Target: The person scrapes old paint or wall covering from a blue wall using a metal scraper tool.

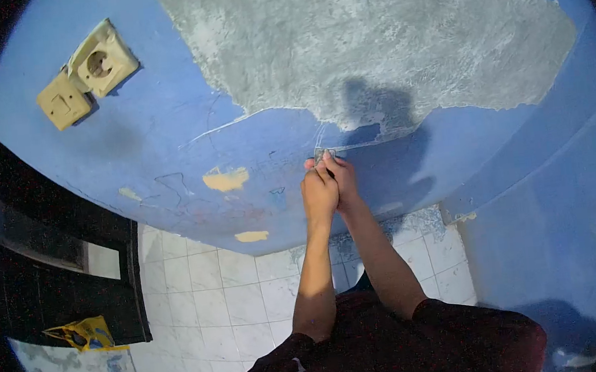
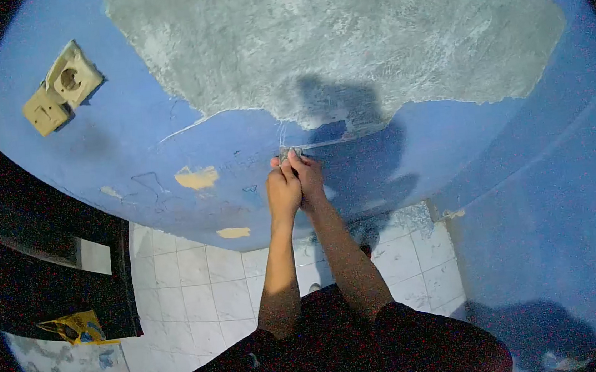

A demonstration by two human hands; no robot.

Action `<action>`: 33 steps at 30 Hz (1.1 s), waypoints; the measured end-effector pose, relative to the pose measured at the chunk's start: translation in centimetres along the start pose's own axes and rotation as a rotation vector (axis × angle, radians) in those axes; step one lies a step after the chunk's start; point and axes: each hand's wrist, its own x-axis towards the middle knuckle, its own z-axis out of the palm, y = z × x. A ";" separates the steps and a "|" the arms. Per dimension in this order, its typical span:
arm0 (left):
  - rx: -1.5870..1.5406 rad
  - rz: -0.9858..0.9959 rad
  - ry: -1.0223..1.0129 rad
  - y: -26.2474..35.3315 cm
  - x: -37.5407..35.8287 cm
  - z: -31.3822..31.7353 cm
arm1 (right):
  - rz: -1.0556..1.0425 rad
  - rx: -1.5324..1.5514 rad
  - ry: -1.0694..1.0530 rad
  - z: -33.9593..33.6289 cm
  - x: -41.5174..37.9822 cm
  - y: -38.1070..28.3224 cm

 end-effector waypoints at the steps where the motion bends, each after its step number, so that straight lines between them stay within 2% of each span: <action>1: 0.055 0.011 0.063 0.1 0.0 0.2 | 0.025 0.032 -0.017 0.0 -0.1 0.0; 7: 0.051 -0.092 -0.021 1.6 -0.2 -0.6 | 0.152 0.260 -0.012 -0.2 0.2 -0.2; 9: 0.026 -0.062 0.004 1.0 -0.2 -0.3 | 0.186 0.296 -0.035 -0.3 0.1 -0.1; 11: -0.006 -0.031 0.041 0.4 -0.1 0.1 | 0.112 0.186 -0.030 -0.4 0.1 0.0; 17: 0.001 -0.042 0.061 -0.4 0.1 0.8 | 0.052 0.195 -0.026 -0.5 0.0 0.2; 19: -0.085 -0.004 0.097 -0.5 0.0 0.9 | 0.033 0.192 0.002 0.0 -0.2 0.1; 24: -0.115 -0.058 -0.003 -0.6 0.1 0.2 | -0.047 0.171 0.025 0.0 0.0 0.9; 26: -0.168 -0.050 -0.005 -1.1 0.4 0.3 | -0.117 0.122 0.097 -0.1 0.5 1.2; 27: -0.151 -0.053 -0.017 -1.0 0.4 0.3 | -0.120 0.096 0.200 -0.9 1.6 2.7; 31: -0.075 0.012 -0.018 -1.1 0.8 0.1 | -0.137 0.111 0.113 -0.7 1.6 2.5; 33: -0.053 0.041 -0.007 -1.0 0.8 -0.2 | -0.086 0.231 0.056 0.0 0.9 2.0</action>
